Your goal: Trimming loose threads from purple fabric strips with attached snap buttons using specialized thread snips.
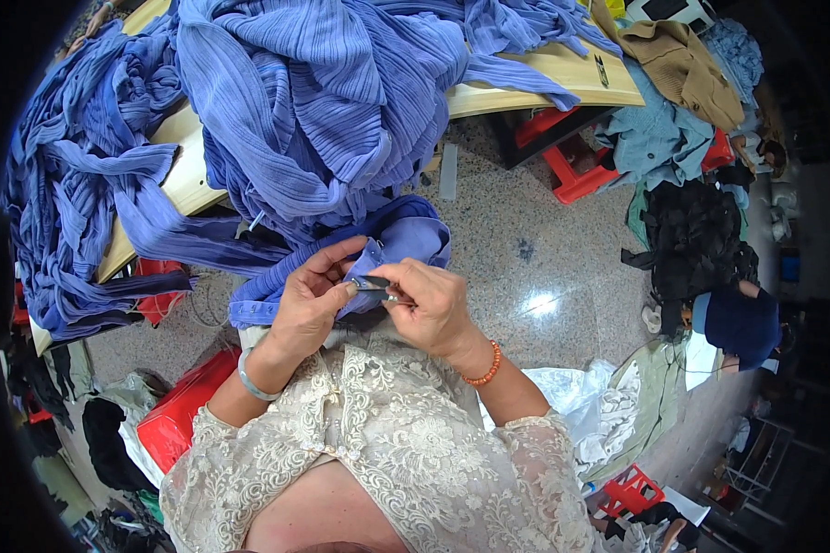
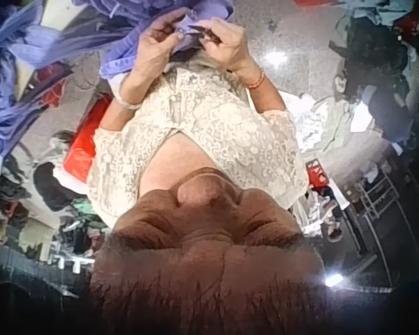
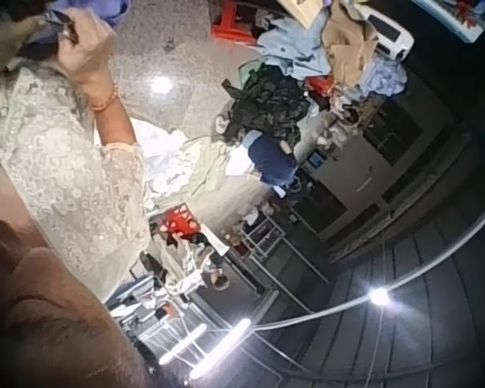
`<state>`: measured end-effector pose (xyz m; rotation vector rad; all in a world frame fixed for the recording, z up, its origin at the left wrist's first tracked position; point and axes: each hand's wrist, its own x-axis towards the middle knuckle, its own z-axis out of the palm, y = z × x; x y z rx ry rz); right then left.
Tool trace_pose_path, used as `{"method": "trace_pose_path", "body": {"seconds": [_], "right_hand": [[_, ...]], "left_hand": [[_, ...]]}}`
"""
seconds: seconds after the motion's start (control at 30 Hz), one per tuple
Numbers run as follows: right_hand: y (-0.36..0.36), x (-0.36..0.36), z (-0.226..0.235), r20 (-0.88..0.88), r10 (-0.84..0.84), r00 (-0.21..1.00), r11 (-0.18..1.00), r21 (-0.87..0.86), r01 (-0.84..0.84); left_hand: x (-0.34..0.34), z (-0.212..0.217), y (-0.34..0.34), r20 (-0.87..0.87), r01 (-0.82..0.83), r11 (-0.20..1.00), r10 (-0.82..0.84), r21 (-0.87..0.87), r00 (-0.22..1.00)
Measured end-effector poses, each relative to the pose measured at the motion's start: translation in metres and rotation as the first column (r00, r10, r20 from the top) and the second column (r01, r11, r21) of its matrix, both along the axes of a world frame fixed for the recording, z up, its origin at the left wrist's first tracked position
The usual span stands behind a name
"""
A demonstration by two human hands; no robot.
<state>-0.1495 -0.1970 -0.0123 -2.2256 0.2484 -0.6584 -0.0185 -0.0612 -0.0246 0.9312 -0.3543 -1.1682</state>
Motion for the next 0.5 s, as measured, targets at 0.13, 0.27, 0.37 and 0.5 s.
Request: {"method": "trace_pose_path", "body": {"seconds": [0.13, 0.27, 0.37, 0.5], "right_hand": [[-0.011, -0.001, -0.004, -0.083, -0.323, 0.943, 0.897, 0.291, 0.332], [-0.035, 0.002, -0.014, 0.073, -0.183, 0.980, 0.801, 0.589, 0.105], [-0.023, 0.006, -0.005, -0.111, 0.154, 0.982, 0.665, 0.747, -0.020], [-0.021, 0.011, -0.028, -0.177, 0.261, 0.949, 0.652, 0.758, -0.038]], "left_hand": [[0.003, 0.003, 0.002, -0.005, 0.006, 1.000, -0.006, 0.013, 1.000], [0.004, 0.002, 0.000, 0.063, 0.012, 0.999, -0.015, 0.036, 0.998], [0.004, 0.006, -0.003, 0.067, 0.046, 0.999, -0.046, 0.008, 0.997], [0.009, 0.003, 0.001, 0.192, 0.037, 0.999, -0.042, 0.028, 0.981]]}}
